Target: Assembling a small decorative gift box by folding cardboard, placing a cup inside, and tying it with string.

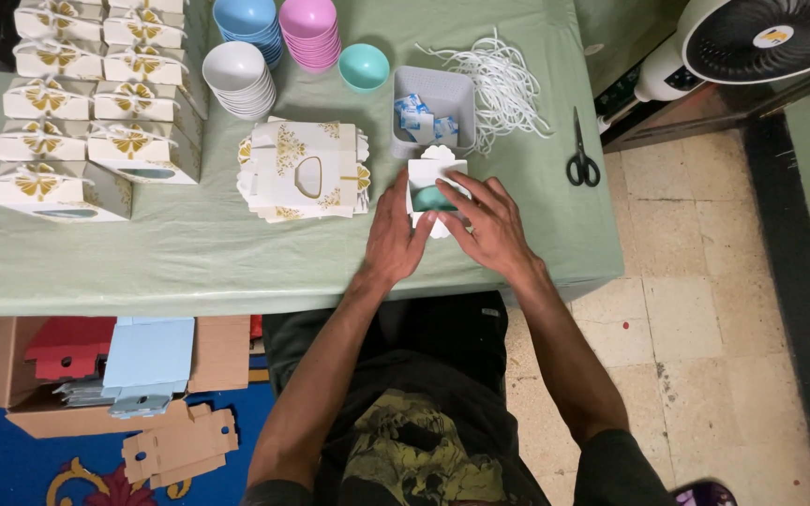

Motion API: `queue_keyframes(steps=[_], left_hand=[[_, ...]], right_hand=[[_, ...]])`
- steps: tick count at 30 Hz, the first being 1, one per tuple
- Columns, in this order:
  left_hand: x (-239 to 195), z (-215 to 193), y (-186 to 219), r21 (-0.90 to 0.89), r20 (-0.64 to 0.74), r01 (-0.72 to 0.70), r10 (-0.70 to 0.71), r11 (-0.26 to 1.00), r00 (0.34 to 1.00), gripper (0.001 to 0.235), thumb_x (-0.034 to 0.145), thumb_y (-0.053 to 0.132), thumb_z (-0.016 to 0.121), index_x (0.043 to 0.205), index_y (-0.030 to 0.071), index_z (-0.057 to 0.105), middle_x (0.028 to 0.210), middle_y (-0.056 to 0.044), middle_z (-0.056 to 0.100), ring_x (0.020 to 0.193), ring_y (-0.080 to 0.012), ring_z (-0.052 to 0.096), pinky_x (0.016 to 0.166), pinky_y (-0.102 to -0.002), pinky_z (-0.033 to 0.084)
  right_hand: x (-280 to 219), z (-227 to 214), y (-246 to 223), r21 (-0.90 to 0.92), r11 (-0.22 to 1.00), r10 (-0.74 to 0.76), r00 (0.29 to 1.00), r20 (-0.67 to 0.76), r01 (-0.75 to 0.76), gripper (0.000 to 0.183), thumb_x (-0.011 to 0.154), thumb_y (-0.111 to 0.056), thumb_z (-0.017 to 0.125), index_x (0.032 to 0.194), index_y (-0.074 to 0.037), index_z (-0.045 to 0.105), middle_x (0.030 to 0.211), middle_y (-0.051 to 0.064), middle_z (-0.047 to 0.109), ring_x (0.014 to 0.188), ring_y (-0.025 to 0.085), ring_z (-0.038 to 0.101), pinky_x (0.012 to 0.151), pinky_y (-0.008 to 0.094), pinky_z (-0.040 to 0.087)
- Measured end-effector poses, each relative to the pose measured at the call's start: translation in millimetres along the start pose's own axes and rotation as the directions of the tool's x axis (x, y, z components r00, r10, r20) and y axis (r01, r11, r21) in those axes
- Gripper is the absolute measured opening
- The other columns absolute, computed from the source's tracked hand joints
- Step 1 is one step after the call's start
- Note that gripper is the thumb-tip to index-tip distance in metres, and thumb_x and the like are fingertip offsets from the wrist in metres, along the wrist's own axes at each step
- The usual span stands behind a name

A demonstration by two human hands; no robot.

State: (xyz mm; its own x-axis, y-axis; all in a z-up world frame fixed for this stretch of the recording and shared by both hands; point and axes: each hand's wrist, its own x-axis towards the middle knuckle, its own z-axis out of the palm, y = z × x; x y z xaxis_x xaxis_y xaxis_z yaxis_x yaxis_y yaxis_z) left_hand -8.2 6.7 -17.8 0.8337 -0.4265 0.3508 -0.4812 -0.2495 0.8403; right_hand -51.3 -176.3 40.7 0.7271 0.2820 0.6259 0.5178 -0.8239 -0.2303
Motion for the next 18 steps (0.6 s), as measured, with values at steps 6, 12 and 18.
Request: queue_keyframes(steps=[6,12,18], left_hand=[[1,0,2,0.005,-0.019,-0.01,0.01,1.0,1.0,0.075,0.106,0.049,0.047,0.158,0.0,0.024,0.136,-0.028,0.049,0.13,-0.0436,0.05,0.115,-0.051,0.036],[2,-1,2,0.032,0.002,0.012,-0.012,0.999,1.0,0.079,0.105,0.055,0.04,0.159,0.0,0.024,0.135,-0.028,0.051,0.13,-0.0429,0.051,0.115,-0.051,0.037],[3,-4,3,0.048,-0.003,0.002,-0.002,0.999,1.0,0.077,0.106,0.054,0.042,0.158,0.002,0.024,0.135,-0.028,0.051,0.131,-0.0434,0.051,0.114,-0.052,0.038]], right_hand=[[1,0,-2,0.206,0.976,0.092,0.994,-0.059,-0.078,0.046,0.089,-0.015,0.08,0.134,-0.01,0.068,0.125,0.014,0.069,0.075,0.031,0.061,0.068,0.042,0.046],[-44,32,21,0.715,0.581,0.573,0.819,-0.019,-0.39,0.034,0.099,-0.013,0.071,0.132,-0.006,0.067,0.14,0.011,0.063,0.099,0.011,0.061,0.089,0.028,0.051],[-42,50,-11,0.703,0.6,0.639,0.757,-0.135,-0.382,0.027,0.101,-0.009,0.07,0.127,-0.003,0.067,0.149,0.017,0.055,0.132,0.023,0.054,0.108,0.037,0.045]])
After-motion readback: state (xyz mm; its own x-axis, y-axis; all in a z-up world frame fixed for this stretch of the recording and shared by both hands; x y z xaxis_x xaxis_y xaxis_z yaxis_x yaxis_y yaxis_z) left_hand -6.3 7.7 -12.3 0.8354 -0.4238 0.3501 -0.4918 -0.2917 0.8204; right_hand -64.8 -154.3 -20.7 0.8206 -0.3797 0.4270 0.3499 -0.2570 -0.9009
